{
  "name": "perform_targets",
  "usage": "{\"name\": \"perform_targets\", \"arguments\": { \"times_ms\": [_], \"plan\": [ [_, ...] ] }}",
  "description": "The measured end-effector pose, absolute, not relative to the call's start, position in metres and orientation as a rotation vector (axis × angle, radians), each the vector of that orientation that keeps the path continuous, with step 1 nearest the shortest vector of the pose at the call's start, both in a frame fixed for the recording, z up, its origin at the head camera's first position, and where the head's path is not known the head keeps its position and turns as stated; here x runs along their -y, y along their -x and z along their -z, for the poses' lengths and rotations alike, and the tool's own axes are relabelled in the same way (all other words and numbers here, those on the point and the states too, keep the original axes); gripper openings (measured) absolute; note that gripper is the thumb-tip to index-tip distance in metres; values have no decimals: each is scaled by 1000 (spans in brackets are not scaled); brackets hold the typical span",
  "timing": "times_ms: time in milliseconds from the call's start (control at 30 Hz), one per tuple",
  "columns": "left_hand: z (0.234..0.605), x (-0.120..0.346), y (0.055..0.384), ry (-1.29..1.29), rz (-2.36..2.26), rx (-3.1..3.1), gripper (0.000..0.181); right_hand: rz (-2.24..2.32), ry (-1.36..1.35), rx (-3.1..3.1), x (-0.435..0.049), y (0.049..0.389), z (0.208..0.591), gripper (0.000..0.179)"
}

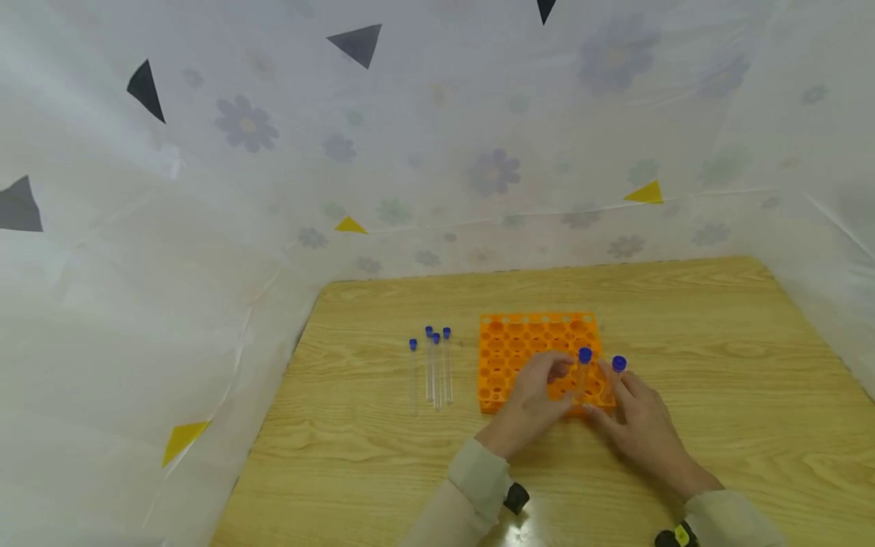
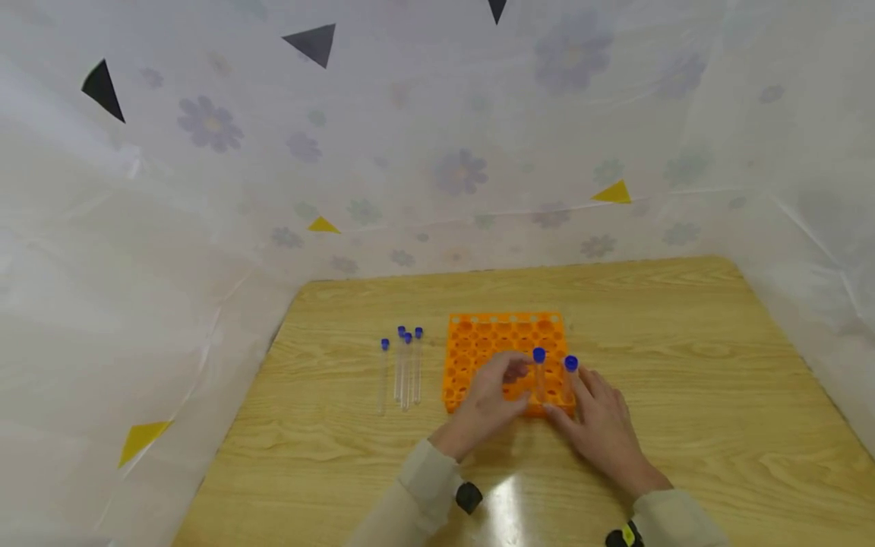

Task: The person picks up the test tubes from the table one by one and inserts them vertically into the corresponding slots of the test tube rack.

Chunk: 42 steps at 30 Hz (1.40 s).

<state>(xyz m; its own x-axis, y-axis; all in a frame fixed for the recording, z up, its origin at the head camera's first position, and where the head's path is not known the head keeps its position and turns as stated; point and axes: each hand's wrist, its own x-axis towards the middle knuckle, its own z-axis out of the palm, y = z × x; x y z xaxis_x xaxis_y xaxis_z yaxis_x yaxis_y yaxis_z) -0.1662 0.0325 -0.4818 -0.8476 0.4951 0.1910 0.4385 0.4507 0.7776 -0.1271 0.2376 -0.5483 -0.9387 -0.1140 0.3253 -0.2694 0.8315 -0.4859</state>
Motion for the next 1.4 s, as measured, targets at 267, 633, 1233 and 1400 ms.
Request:
{"name": "perform_targets", "arguments": {
  "times_ms": [267, 633, 1233, 1400],
  "plan": [
    [471, -3, 175, -723, -1479, -2686, 32, -803, -273, 2763, -238, 129, 549, 78],
    [471, 38, 198, -486, -1447, -2918, 28, -760, -263, 2781, -238, 130, 552, 78],
    [498, 76, 224, -115, -1163, -3111, 30, -849, -259, 2785, -238, 129, 551, 79],
    [504, 77, 228, -49, -1154, -3096, 29, -884, -247, 2803, -238, 129, 550, 80]
  ]
}}
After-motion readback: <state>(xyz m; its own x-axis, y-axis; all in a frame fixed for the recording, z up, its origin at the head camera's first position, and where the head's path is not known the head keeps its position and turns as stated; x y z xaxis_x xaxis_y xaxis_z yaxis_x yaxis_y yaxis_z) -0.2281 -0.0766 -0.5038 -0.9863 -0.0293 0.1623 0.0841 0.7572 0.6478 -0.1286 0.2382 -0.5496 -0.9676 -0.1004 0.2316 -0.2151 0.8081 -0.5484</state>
